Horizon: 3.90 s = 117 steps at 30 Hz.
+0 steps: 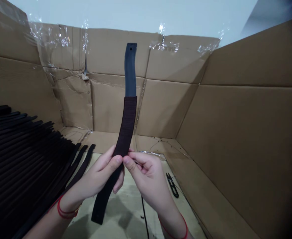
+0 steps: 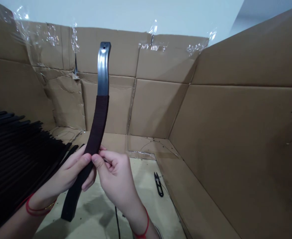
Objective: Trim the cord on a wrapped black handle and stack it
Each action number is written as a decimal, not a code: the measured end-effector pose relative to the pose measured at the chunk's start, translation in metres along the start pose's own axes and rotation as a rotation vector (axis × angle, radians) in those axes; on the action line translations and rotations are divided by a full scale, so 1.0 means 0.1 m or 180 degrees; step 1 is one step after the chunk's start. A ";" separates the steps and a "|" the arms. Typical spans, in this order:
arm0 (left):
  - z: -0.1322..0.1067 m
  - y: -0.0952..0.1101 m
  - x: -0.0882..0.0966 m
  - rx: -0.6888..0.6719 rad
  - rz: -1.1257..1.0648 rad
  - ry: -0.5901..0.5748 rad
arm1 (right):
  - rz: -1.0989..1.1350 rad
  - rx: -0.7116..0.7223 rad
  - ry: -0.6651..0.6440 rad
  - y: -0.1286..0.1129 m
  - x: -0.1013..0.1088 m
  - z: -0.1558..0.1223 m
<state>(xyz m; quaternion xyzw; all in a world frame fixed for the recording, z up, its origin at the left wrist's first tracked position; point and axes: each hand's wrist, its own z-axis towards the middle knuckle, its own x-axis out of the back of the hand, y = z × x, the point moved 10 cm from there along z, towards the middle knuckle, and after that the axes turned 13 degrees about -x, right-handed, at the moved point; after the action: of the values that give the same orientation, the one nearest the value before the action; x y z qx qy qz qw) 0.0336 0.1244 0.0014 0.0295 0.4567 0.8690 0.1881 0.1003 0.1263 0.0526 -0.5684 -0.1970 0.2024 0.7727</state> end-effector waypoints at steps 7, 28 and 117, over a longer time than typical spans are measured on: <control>0.06 0.04 0.04 -0.0029 0.0176 0.0221 | -0.0230 -0.0351 -0.0213 0.07 0.04 -0.03; -0.11 -0.53 -0.22 0.0113 0.0849 0.0430 | 0.0301 0.0088 0.2710 0.89 0.51 -0.82; -0.56 -1.22 0.07 0.0889 0.0236 0.0854 | -0.0746 -0.1043 0.0495 1.36 0.34 -0.84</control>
<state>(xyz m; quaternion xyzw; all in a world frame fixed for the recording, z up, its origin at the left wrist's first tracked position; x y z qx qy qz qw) 0.0515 0.1459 -0.1302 -0.0439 0.5924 0.7997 0.0874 0.1614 0.1149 -0.0987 -0.6736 -0.2318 0.0319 0.7011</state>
